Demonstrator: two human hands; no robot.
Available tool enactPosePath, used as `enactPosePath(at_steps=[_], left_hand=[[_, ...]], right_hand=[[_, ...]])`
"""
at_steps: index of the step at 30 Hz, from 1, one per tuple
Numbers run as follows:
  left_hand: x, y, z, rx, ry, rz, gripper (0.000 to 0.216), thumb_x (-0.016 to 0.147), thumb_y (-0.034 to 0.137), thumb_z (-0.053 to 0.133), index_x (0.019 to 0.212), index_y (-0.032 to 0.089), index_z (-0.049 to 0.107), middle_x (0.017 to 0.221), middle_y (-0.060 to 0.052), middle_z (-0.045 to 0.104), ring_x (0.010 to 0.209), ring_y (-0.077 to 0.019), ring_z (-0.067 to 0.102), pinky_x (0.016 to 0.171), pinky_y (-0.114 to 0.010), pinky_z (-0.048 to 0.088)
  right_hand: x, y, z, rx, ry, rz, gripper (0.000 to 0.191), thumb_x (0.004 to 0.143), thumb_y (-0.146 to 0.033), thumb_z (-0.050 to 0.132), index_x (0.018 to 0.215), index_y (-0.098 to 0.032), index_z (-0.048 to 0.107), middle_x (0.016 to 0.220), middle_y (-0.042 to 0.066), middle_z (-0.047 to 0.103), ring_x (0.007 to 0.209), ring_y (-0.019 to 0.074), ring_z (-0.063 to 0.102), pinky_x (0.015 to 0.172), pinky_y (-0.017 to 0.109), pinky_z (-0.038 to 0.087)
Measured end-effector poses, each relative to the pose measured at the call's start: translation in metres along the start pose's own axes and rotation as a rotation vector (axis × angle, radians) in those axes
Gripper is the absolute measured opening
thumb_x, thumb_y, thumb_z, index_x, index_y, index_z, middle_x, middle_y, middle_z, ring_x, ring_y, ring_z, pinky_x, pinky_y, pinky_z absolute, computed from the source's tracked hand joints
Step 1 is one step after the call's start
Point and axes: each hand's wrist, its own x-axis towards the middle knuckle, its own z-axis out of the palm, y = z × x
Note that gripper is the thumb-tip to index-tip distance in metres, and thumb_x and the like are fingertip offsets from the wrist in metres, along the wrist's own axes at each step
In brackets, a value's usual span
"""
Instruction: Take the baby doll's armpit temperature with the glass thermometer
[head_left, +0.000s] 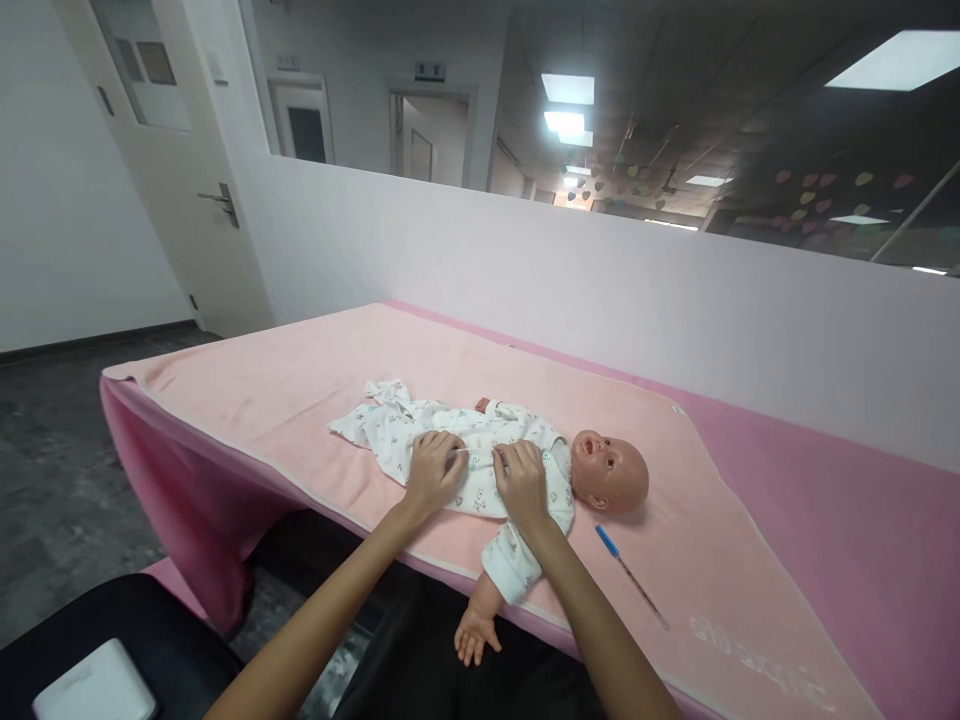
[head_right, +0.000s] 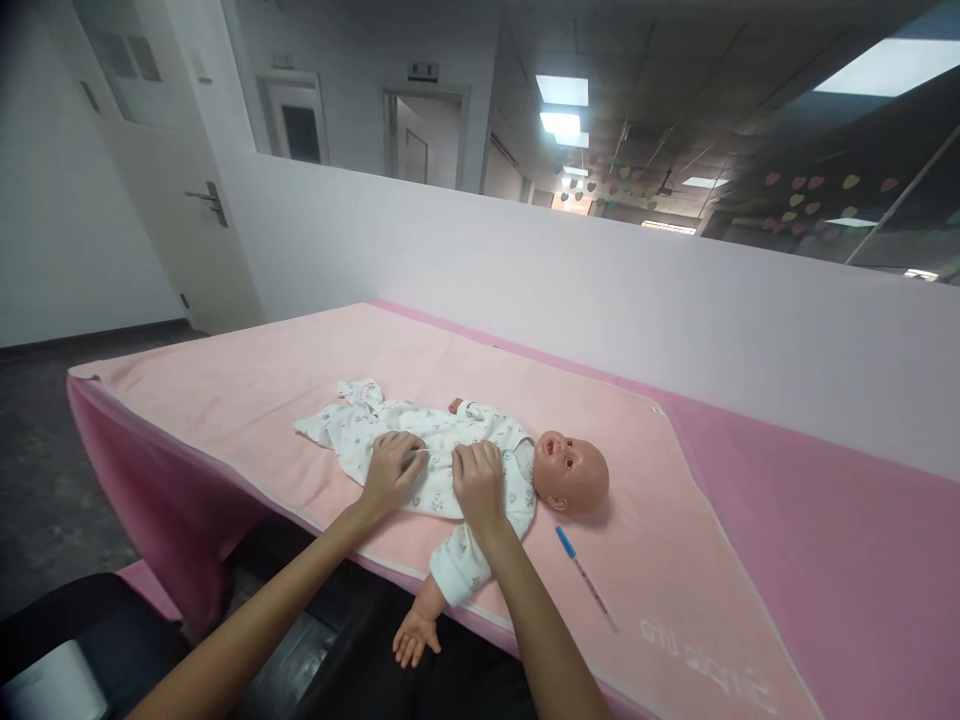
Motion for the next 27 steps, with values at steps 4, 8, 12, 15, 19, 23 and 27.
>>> enactPosePath(at_steps=[4,8,12,15,19,23,27], left_hand=[[0.003,-0.004,0.002,-0.017,0.003,-0.022,0.024,0.086,0.029,0.038,0.071,0.020,0.054,0.074,-0.001,0.061,0.075,-0.0184,0.050,0.078,-0.035,0.032],[0.003,-0.009,0.005,-0.031,0.053,-0.068,0.019,0.085,0.033,0.041,0.084,0.021,0.056,0.070,-0.001,0.058,0.074,-0.0191,0.052,0.078,-0.035,0.033],[0.002,-0.012,0.006,-0.061,0.097,-0.106,0.021,0.083,0.035,0.044,0.095,0.020,0.054,0.063,0.001,0.052,0.069,-0.0184,0.052,0.079,-0.034,0.035],[0.002,-0.013,0.006,-0.087,0.122,-0.131,0.022,0.083,0.036,0.045,0.097,0.021,0.052,0.063,0.002,0.052,0.067,-0.0180,0.052,0.079,-0.034,0.036],[0.002,-0.014,0.006,-0.110,0.132,-0.160,0.023,0.083,0.037,0.046,0.099,0.021,0.051,0.064,0.002,0.052,0.068,-0.0181,0.052,0.078,-0.034,0.037],[0.002,-0.016,0.004,-0.122,0.124,-0.189,0.025,0.082,0.039,0.046,0.100,0.022,0.050,0.066,0.002,0.052,0.068,-0.0182,0.051,0.072,-0.032,0.038],[0.002,-0.017,0.003,-0.137,0.128,-0.213,0.026,0.082,0.040,0.046,0.100,0.022,0.050,0.067,0.001,0.053,0.068,-0.0182,0.051,0.069,-0.032,0.039]], right_hand=[[-0.002,0.002,0.002,-0.009,0.018,0.001,0.017,0.089,-0.019,0.040,0.081,-0.018,0.055,0.070,0.003,0.054,0.074,0.0156,0.047,0.075,0.030,0.036],[-0.001,0.002,0.002,-0.027,0.074,0.026,0.018,0.089,-0.019,0.039,0.080,-0.018,0.055,0.070,0.002,0.055,0.074,0.0151,0.047,0.077,0.030,0.036],[0.000,0.002,-0.001,-0.065,0.129,0.099,0.018,0.088,-0.020,0.040,0.080,-0.018,0.056,0.071,0.002,0.055,0.074,0.0152,0.047,0.075,0.029,0.034],[0.000,0.002,-0.001,-0.093,0.142,0.150,0.017,0.088,-0.023,0.042,0.081,-0.018,0.057,0.071,0.003,0.056,0.074,0.0158,0.047,0.072,0.030,0.033],[0.001,0.002,-0.002,-0.057,0.136,0.193,0.018,0.087,-0.025,0.042,0.083,-0.018,0.058,0.073,0.003,0.057,0.075,0.0164,0.048,0.073,0.031,0.033],[0.001,0.010,-0.010,0.045,0.148,0.270,0.022,0.087,-0.016,0.035,0.089,-0.018,0.056,0.080,0.004,0.059,0.080,0.0173,0.049,0.076,0.031,0.035],[-0.003,0.025,-0.015,0.116,0.145,0.294,0.027,0.084,-0.011,0.030,0.095,-0.017,0.054,0.086,0.006,0.058,0.084,0.0182,0.050,0.075,0.031,0.039]])
